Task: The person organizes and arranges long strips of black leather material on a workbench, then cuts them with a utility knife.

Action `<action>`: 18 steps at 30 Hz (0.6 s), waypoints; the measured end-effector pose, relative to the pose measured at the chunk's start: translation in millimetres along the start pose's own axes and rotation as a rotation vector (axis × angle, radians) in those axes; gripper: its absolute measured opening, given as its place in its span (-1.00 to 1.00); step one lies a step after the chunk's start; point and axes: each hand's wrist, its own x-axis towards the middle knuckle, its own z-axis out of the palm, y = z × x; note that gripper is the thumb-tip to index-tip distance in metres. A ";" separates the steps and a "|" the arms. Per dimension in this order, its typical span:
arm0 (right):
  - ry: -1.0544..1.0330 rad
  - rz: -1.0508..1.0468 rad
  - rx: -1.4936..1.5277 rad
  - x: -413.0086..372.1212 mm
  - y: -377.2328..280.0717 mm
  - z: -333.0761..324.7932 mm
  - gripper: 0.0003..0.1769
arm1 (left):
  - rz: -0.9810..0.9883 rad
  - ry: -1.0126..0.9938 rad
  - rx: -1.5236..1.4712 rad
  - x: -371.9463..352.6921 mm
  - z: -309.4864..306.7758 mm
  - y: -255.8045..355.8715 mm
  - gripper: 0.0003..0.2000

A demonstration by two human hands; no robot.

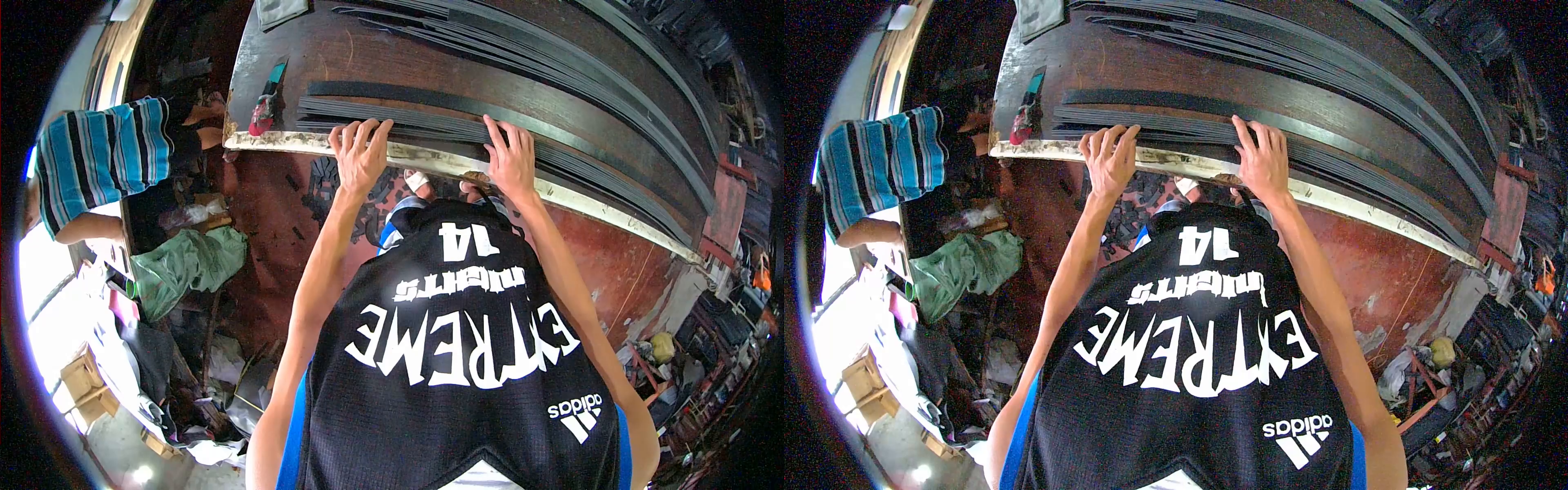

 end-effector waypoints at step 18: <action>0.010 0.000 0.007 -0.9 -0.7 -0.1 -0.20 | -0.007 -0.010 -0.021 2.1 -0.6 0.0 -0.68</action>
